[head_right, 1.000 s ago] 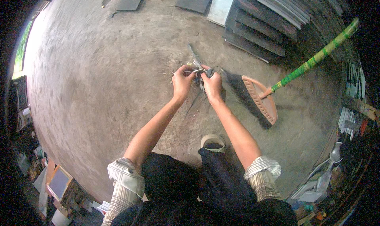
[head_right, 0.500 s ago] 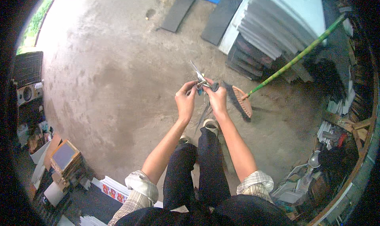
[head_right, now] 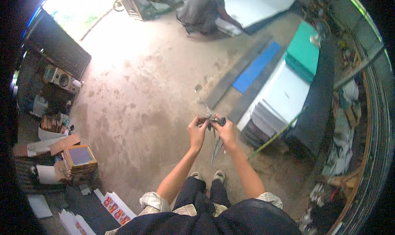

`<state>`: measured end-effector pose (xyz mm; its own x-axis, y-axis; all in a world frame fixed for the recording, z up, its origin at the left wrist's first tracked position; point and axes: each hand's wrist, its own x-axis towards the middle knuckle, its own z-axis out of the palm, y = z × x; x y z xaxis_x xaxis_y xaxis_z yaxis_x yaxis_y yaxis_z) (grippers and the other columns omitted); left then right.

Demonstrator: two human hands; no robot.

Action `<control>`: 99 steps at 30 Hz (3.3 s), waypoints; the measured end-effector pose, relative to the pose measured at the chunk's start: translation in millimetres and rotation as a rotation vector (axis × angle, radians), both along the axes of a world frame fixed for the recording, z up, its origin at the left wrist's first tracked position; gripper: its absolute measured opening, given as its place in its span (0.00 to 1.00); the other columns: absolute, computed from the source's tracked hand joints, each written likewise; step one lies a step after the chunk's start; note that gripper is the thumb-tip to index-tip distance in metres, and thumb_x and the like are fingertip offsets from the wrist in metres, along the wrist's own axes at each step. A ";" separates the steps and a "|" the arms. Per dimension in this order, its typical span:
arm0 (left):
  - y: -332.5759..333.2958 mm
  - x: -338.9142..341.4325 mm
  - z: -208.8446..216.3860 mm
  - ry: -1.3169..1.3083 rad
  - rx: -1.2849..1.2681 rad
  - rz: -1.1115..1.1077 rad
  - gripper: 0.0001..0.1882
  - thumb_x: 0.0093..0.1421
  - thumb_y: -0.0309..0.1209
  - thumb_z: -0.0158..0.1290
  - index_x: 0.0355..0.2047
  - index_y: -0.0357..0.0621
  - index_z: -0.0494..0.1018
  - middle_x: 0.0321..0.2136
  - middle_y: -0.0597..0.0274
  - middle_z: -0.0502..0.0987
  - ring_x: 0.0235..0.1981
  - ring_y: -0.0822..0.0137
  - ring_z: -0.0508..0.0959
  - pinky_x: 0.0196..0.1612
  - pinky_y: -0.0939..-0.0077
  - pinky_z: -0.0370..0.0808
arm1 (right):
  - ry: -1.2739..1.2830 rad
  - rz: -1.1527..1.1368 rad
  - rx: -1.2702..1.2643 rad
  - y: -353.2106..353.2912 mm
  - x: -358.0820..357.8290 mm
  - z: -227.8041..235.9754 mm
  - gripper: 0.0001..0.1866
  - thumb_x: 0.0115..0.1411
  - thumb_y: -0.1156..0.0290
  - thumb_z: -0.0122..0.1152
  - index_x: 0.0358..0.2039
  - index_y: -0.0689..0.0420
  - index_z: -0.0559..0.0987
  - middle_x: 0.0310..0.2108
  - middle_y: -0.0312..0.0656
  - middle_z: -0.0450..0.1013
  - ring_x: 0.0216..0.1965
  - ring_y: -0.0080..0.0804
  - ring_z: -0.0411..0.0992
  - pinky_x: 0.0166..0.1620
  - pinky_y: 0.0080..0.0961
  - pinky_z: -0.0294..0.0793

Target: The person sweeps the floor of a cluttered workshop using a broom, gathering debris into a pile. They then pick up the debris by hand and place it into a white sack. The person also handles a stack of white rectangular boards, moving them from the floor to a storage area.

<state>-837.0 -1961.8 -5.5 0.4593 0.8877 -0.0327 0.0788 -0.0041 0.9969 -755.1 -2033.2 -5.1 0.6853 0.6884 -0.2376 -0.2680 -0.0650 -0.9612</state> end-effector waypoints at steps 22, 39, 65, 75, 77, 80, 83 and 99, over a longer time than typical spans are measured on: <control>510.7 -38.3 96.0 -0.152 0.130 0.351 0.08 0.45 0.20 0.49 0.29 0.36 0.71 0.23 0.59 0.74 0.25 0.72 0.74 0.27 0.83 0.70 | -0.158 0.296 0.162 559.5 -3.1 72.9 0.09 0.49 0.75 0.52 0.31 0.66 0.72 0.24 0.37 0.69 0.24 0.20 0.67 0.29 0.15 0.68; 938.1 124.9 105.4 -0.126 0.217 0.320 0.10 0.45 0.18 0.47 0.31 0.34 0.69 0.26 0.57 0.74 0.28 0.70 0.74 0.33 0.81 0.70 | -0.267 0.467 0.218 982.3 166.1 115.6 0.12 0.47 0.78 0.52 0.33 0.70 0.71 0.27 0.41 0.70 0.27 0.23 0.69 0.32 0.16 0.69; 1593.1 474.0 89.1 -0.450 0.063 0.035 0.11 0.48 0.18 0.46 0.34 0.33 0.64 0.31 0.56 0.70 0.33 0.69 0.71 0.36 0.80 0.70 | -0.591 0.202 0.193 1614.9 500.1 118.5 0.11 0.42 0.77 0.53 0.30 0.60 0.75 0.22 0.40 0.73 0.24 0.18 0.69 0.27 0.15 0.66; 1802.9 655.8 83.7 -0.325 -0.017 0.074 0.08 0.47 0.19 0.47 0.30 0.32 0.67 0.28 0.59 0.72 0.30 0.73 0.71 0.34 0.82 0.69 | -0.637 0.281 -0.004 1823.1 682.1 117.4 0.12 0.42 0.72 0.55 0.31 0.57 0.75 0.22 0.41 0.72 0.24 0.21 0.69 0.28 0.18 0.66; 1838.6 682.6 89.0 -0.334 -0.012 0.109 0.07 0.47 0.19 0.48 0.29 0.32 0.67 0.27 0.59 0.73 0.29 0.73 0.72 0.33 0.83 0.69 | -0.641 0.303 0.051 1866.3 713.3 116.0 0.12 0.42 0.73 0.55 0.31 0.56 0.75 0.23 0.41 0.72 0.24 0.22 0.70 0.28 0.19 0.66; 1892.7 720.0 79.3 -0.354 0.001 0.145 0.07 0.47 0.20 0.49 0.29 0.33 0.67 0.27 0.60 0.72 0.29 0.73 0.72 0.33 0.83 0.69 | -0.636 0.360 0.045 1921.8 751.0 117.7 0.11 0.43 0.73 0.55 0.30 0.59 0.75 0.22 0.40 0.72 0.25 0.20 0.69 0.27 0.17 0.66; 1951.3 756.1 63.6 -0.393 0.023 0.136 0.10 0.47 0.21 0.49 0.31 0.34 0.64 0.28 0.58 0.71 0.31 0.72 0.71 0.34 0.82 0.69 | -0.679 0.411 0.035 1981.4 791.6 112.7 0.11 0.43 0.73 0.56 0.30 0.60 0.75 0.22 0.40 0.72 0.24 0.18 0.68 0.27 0.17 0.66; 2319.9 921.1 71.1 -0.344 0.134 0.399 0.11 0.47 0.24 0.49 0.32 0.36 0.67 0.30 0.62 0.71 0.31 0.75 0.69 0.34 0.83 0.66 | -0.803 0.767 0.145 2389.3 966.6 130.6 0.12 0.42 0.77 0.54 0.31 0.57 0.75 0.24 0.45 0.72 0.28 0.31 0.72 0.30 0.22 0.67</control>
<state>84.1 358.0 65.6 0.0497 0.9815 0.1850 -0.2302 -0.1690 0.9584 211.5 356.1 125.6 -0.0140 0.9797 0.2000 0.4962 0.1805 -0.8492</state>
